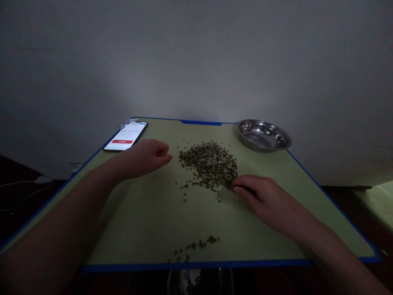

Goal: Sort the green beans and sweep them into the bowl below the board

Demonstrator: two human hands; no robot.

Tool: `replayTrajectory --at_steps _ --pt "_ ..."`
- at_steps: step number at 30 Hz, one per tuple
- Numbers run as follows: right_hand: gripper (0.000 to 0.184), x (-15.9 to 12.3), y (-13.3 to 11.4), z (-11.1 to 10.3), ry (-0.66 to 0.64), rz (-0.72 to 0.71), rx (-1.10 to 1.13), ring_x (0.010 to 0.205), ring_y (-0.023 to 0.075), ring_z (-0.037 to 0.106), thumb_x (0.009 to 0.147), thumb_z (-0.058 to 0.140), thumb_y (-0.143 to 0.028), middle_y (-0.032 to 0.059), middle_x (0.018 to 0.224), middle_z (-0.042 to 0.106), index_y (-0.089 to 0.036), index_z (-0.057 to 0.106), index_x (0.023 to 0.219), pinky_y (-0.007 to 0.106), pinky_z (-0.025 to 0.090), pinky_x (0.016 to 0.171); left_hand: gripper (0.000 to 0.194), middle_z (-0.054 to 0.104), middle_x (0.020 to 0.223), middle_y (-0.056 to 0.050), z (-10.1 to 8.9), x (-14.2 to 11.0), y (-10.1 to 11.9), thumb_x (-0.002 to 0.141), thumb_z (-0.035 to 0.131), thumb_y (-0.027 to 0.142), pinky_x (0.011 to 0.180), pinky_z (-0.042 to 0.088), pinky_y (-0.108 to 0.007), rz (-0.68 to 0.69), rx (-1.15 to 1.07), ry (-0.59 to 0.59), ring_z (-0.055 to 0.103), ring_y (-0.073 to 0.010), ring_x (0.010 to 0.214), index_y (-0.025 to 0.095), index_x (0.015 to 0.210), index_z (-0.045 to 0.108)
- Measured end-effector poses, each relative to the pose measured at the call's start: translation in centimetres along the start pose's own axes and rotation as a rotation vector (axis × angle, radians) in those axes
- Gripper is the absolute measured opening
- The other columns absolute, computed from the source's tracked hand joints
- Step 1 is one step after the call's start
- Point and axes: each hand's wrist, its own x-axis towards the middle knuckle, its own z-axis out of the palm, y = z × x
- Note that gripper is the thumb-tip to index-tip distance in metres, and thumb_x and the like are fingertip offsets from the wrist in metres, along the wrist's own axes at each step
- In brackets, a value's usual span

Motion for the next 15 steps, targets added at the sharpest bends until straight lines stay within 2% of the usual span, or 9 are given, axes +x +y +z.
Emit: replayTrajectory --at_steps 6,10,15 --pt "0.024 0.2 -2.0 1.2 -0.097 -0.013 0.022 0.081 0.0189 0.062 0.094 0.043 -0.030 0.0045 0.091 0.068 -0.022 0.065 0.096 0.033 0.047 0.072 0.029 0.032 0.046 0.005 0.2 0.0 -0.2 0.073 0.050 0.024 0.050 0.018 -0.030 0.013 0.004 0.005 0.029 -0.0099 0.045 0.021 0.050 0.032" --pt "0.023 0.7 -3.7 1.7 -0.148 -0.043 0.066 0.080 0.0176 0.061 0.094 0.044 -0.032 0.0016 0.087 0.068 -0.024 0.066 0.093 0.031 0.046 0.071 0.029 0.032 0.047 0.005 0.2 0.0 -0.2 0.073 0.050 0.023 0.049 0.018 -0.030 0.013 0.008 0.008 0.028 -0.0095 0.046 0.021 0.049 0.033" --pt "0.021 1.7 -4.3 1.2 -0.096 0.001 0.104 0.071 0.0154 0.060 0.092 0.046 -0.032 -0.0003 0.084 0.068 -0.024 0.065 0.094 0.029 0.045 0.061 0.028 0.033 0.047 0.005 0.2 -0.1 -0.2 0.073 0.050 0.023 0.049 0.019 -0.030 0.022 0.010 0.011 0.029 -0.0096 0.046 0.020 0.050 0.034"
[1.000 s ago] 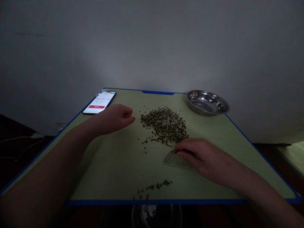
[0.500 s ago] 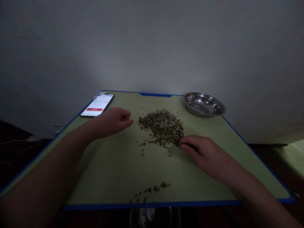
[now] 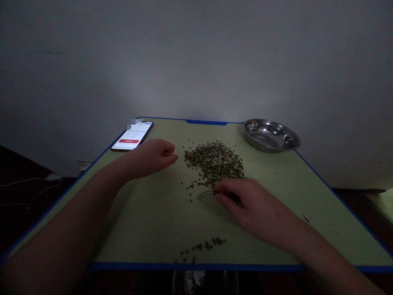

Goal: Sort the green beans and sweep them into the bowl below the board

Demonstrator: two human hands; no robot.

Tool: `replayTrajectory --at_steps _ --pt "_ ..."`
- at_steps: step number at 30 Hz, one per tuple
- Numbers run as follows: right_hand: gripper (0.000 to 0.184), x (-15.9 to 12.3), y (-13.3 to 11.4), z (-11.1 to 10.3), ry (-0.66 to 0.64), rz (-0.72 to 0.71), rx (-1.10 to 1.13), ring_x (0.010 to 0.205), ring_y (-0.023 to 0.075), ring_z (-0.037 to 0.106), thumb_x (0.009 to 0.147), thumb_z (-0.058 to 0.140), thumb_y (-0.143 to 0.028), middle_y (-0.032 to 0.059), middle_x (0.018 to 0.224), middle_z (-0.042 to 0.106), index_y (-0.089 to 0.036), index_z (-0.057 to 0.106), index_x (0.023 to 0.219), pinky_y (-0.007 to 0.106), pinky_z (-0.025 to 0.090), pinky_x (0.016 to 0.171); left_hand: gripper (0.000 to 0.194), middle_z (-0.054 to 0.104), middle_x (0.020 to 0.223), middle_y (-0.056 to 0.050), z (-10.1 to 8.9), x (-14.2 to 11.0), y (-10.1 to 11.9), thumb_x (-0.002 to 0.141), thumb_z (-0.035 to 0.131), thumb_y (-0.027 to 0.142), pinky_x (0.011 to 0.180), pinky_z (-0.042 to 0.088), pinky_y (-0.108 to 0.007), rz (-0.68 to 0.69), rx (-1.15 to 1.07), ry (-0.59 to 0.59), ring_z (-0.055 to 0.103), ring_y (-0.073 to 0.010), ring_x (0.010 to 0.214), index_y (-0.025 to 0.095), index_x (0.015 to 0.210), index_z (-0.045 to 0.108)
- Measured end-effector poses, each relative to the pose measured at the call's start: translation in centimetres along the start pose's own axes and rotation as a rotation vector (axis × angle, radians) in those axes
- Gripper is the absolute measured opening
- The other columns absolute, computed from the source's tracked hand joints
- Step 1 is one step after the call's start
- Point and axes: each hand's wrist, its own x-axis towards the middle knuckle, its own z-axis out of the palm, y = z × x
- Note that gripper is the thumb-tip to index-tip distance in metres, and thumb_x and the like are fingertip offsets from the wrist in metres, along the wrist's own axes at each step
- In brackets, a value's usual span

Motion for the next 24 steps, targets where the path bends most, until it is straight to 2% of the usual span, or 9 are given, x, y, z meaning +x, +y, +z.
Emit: replayTrajectory --at_steps 6,13,24 --pt "0.023 0.8 0.3 -0.1 0.071 0.040 0.015 0.067 0.0152 0.061 0.089 0.048 -0.032 0.0015 0.083 0.069 -0.023 0.066 0.102 0.028 0.046 0.060 0.029 0.032 0.047 0.005 -0.2 -0.1 0.2 0.074 0.050 0.021 0.049 0.019 -0.030 0.000 -0.002 0.002 0.029 -0.0097 0.046 0.021 0.050 0.034" --pt "0.023 1.2 -0.4 0.4 0.043 0.048 0.034 0.064 0.0142 0.060 0.086 0.050 -0.028 0.0006 0.078 0.069 -0.022 0.064 0.103 0.026 0.044 0.056 0.027 0.032 0.048 0.005 -0.4 -0.2 0.3 0.073 0.049 0.021 0.051 0.020 -0.031 -0.015 -0.010 -0.001 0.029 -0.0105 0.047 0.021 0.050 0.034" --pt "0.021 2.2 -1.8 1.1 -0.016 0.078 -0.007 0.052 0.0125 0.052 0.085 0.050 -0.025 -0.0030 0.060 0.061 -0.022 0.064 0.102 0.024 0.035 0.047 0.024 0.033 0.049 0.004 -0.3 -0.3 0.1 0.073 0.049 0.023 0.051 0.022 -0.030 -0.018 -0.007 0.011 0.031 -0.0114 0.049 0.021 0.051 0.039"
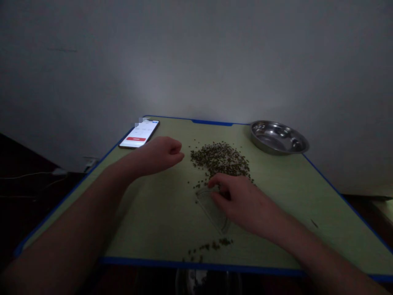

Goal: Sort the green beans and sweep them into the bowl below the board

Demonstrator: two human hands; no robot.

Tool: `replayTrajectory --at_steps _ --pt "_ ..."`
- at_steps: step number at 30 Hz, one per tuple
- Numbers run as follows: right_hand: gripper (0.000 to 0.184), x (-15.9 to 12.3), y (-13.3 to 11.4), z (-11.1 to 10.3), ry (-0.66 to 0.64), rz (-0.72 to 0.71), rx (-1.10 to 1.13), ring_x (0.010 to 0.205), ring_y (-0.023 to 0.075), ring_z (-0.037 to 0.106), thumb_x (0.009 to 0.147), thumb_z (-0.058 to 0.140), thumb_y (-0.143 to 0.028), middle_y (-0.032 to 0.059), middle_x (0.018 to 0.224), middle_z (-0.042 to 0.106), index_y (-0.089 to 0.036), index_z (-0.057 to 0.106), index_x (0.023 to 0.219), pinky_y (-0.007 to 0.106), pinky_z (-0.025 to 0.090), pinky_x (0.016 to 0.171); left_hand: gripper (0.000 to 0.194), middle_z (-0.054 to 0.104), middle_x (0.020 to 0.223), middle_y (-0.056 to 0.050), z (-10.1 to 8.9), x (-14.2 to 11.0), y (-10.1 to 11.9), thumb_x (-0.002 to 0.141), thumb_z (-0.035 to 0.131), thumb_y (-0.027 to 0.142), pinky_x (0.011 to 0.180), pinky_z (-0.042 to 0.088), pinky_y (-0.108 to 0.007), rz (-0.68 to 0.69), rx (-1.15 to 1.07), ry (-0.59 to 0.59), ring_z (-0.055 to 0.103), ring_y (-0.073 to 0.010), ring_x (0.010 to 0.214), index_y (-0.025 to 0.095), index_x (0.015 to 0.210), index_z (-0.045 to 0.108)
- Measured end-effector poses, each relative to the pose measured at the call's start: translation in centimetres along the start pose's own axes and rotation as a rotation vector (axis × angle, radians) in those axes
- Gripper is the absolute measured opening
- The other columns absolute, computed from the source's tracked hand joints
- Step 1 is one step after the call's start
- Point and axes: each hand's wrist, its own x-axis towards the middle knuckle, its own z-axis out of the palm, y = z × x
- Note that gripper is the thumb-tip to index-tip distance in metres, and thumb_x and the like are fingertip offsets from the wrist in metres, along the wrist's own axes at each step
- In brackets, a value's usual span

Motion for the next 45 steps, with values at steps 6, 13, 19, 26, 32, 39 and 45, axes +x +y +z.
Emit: replayTrajectory --at_steps 6,13,19,26,32,39,45 --pt "0.022 0.5 -0.4 0.8 -0.009 0.001 0.016 0.051 0.0117 0.049 0.086 0.050 -0.024 -0.0034 0.058 0.057 -0.022 0.063 0.103 0.023 0.032 0.047 0.023 0.033 0.049 0.004 0.0 0.0 0.1 0.072 0.048 0.022 0.051 0.022 -0.030 0.006 0.003 0.004 0.031 -0.0114 0.049 0.021 0.051 0.040" --pt "0.020 0.9 -1.4 1.8 0.028 -0.043 0.037 0.049 0.0111 0.051 0.085 0.052 -0.023 -0.0038 0.057 0.059 -0.022 0.063 0.102 0.023 0.034 0.048 0.021 0.033 0.049 0.004 -0.1 0.0 -0.1 0.073 0.048 0.023 0.051 0.022 -0.030 0.009 0.031 0.009 0.030 -0.0117 0.049 0.020 0.052 0.043" --pt "0.022 1.7 -2.3 2.3 0.075 -0.068 0.023 0.046 0.0112 0.048 0.083 0.053 -0.021 -0.0038 0.053 0.056 -0.021 0.064 0.102 0.023 0.032 0.047 0.021 0.037 0.049 0.004 -0.2 -0.1 -0.2 0.073 0.048 0.022 0.050 0.023 -0.030 0.018 0.035 0.040 0.031 -0.0117 0.050 0.020 0.052 0.044" --pt "0.022 3.0 -3.1 2.5 0.076 -0.097 0.046 0.046 0.0115 0.049 0.083 0.052 -0.019 -0.0033 0.054 0.058 -0.020 0.063 0.102 0.023 0.032 0.047 0.018 0.040 0.051 0.003 -0.2 -0.1 -0.4 0.073 0.048 0.023 0.052 0.023 -0.030 0.016 0.047 0.040 0.031 -0.0125 0.051 0.019 0.055 0.050" --pt "0.022 3.3 -3.5 2.5 0.080 -0.118 0.039 0.044 0.0110 0.047 0.084 0.051 -0.020 -0.0048 0.050 0.054 -0.019 0.063 0.102 0.023 0.032 0.048 0.017 0.039 0.052 0.003 -0.3 -0.2 -0.4 0.072 0.048 0.022 0.052 0.023 -0.030 0.006 0.042 0.044 0.031 -0.0123 0.052 0.019 0.055 0.048" --pt "0.023 4.1 -3.7 2.9 0.119 -0.130 -0.009 0.047 0.0127 0.051 0.084 0.051 -0.022 -0.0032 0.052 0.057 -0.018 0.062 0.104 0.025 0.034 0.050 0.020 0.036 0.050 0.004 -0.3 -0.2 -0.7 0.071 0.048 0.022 0.050 0.023 -0.029 0.011 0.026 0.066 0.031 -0.0115 0.051 0.020 0.053 0.041" --pt "0.026 4.6 -3.7 2.9 0.116 -0.131 0.073 0.049 0.0130 0.052 0.084 0.051 -0.021 -0.0031 0.054 0.058 -0.018 0.060 0.108 0.025 0.034 0.050 0.015 0.043 0.053 0.002 -0.5 -0.2 -0.7 0.072 0.047 0.021 0.051 0.025 -0.029 -0.009 0.087 0.063 0.032 -0.0119 0.051 0.019 0.057 0.050"
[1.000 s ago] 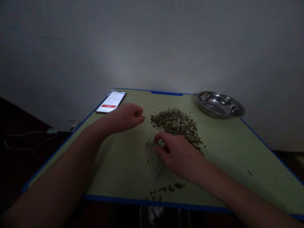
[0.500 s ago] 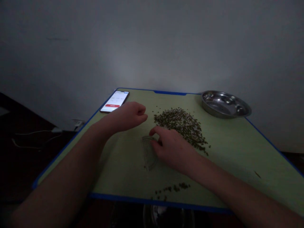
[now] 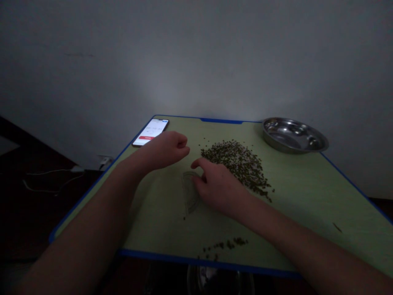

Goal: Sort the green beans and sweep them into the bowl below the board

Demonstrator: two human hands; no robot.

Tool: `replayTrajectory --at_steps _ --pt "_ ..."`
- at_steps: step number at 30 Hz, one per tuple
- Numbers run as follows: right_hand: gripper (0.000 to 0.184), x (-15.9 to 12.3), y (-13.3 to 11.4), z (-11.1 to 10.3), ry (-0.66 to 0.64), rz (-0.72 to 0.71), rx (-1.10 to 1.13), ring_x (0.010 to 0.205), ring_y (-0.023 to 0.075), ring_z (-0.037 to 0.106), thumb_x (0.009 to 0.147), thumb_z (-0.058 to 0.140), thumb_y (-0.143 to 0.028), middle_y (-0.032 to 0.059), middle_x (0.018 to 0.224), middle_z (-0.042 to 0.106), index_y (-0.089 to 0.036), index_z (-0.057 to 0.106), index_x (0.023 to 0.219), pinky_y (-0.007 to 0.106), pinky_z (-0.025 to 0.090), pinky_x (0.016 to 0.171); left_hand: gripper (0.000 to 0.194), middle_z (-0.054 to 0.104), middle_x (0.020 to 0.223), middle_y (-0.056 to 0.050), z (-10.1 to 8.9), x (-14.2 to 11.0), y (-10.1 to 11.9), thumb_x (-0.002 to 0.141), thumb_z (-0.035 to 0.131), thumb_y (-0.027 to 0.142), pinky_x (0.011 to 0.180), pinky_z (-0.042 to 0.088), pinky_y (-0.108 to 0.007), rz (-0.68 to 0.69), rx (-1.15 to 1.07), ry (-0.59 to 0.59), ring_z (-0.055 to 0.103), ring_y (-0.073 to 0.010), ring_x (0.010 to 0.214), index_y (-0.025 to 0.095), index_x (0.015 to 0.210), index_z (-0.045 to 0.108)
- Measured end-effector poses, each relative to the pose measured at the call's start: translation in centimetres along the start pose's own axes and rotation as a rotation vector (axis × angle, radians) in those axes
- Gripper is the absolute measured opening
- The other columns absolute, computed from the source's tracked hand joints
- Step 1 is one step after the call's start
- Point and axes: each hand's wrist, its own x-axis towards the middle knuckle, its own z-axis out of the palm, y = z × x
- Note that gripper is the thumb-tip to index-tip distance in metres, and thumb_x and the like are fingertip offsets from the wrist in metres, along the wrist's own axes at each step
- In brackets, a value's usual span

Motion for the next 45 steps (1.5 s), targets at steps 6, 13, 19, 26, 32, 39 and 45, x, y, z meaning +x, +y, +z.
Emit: replayTrajectory --at_steps 6,13,19,26,32,39,45 --pt "0.022 -0.2 0.3 -1.2 0.011 0.020 0.070 0.050 0.0132 0.053 0.085 0.053 -0.025 -0.0026 0.057 0.062 -0.017 0.062 0.104 0.026 0.037 0.051 0.015 0.052 0.059 -0.002 -0.2 0.0 -0.9 0.073 0.047 0.022 0.052 0.026 -0.030 -0.066 0.088 0.033 0.039 -0.0138 0.053 0.018 0.066 0.060" --pt "0.017 -1.0 -0.8 -4.2 -0.010 -0.171 -0.059 0.071 0.0158 0.064 0.087 0.053 -0.025 0.0005 0.081 0.071 -0.023 0.067 0.096 0.028 0.045 0.065 0.015 0.055 0.064 -0.004 -0.4 0.1 -1.6 0.074 0.047 0.024 0.052 0.026 -0.030 -0.138 0.137 0.086 0.043 -0.0153 0.056 0.019 0.067 0.060" --pt "0.027 -1.2 -2.7 -3.3 -0.142 -0.457 -0.129 0.084 0.0157 0.063 0.086 0.047 -0.007 0.0038 0.091 0.069 -0.020 0.069 0.095 0.028 0.045 0.079 0.014 0.053 0.063 -0.004 -1.5 -0.2 -2.4 0.075 0.050 0.026 0.056 0.027 -0.031 -0.321 0.113 0.204 0.043 -0.0171 0.060 0.020 0.065 0.057" --pt "0.023 0.7 -3.5 -1.4 -0.342 -0.479 -0.159 0.079 0.0164 0.064 0.084 0.051 -0.008 0.0048 0.085 0.072 -0.017 0.071 0.090 0.027 0.045 0.075 0.013 0.048 0.061 -0.003 -1.7 -0.3 -2.6 0.074 0.048 0.025 0.054 0.024 -0.031 -0.339 0.105 0.220 0.038 -0.0161 0.057 0.020 0.064 0.054" --pt "0.023 2.4 -3.7 -1.1 -0.359 -0.471 -0.199 0.076 0.0166 0.064 0.079 0.052 -0.009 0.0042 0.083 0.073 -0.018 0.072 0.087 0.027 0.045 0.074 0.013 0.048 0.061 -0.003 -1.6 -0.4 -2.7 0.073 0.049 0.025 0.056 0.024 -0.031 -0.325 0.079 0.244 0.037 -0.0156 0.058 0.020 0.062 0.052" --pt "0.026 5.3 -3.2 -0.7 -0.301 -0.470 -0.230 0.073 0.0148 0.063 0.076 0.052 -0.008 0.0041 0.084 0.073 -0.016 0.073 0.089 0.025 0.043 0.067 0.012 0.055 0.065 -0.006 -1.7 -0.4 -3.0 0.076 0.050 0.025 0.057 0.026 -0.031 -0.343 0.055 0.257 0.043 -0.0175 0.062 0.019 0.067 0.057" --pt "0.024 7.8 -2.9 -0.4 -0.309 -0.407 -0.218 0.069 0.0142 0.061 0.076 0.055 -0.010 0.0064 0.083 0.073 -0.013 0.074 0.092 0.024 0.041 0.063 0.016 0.061 0.070 -0.007 -1.7 -0.3 -2.8 0.077 0.049 0.026 0.057 0.030 -0.030 -0.398 0.147 0.271 0.050 -0.0175 0.064 0.019 0.072 0.062"
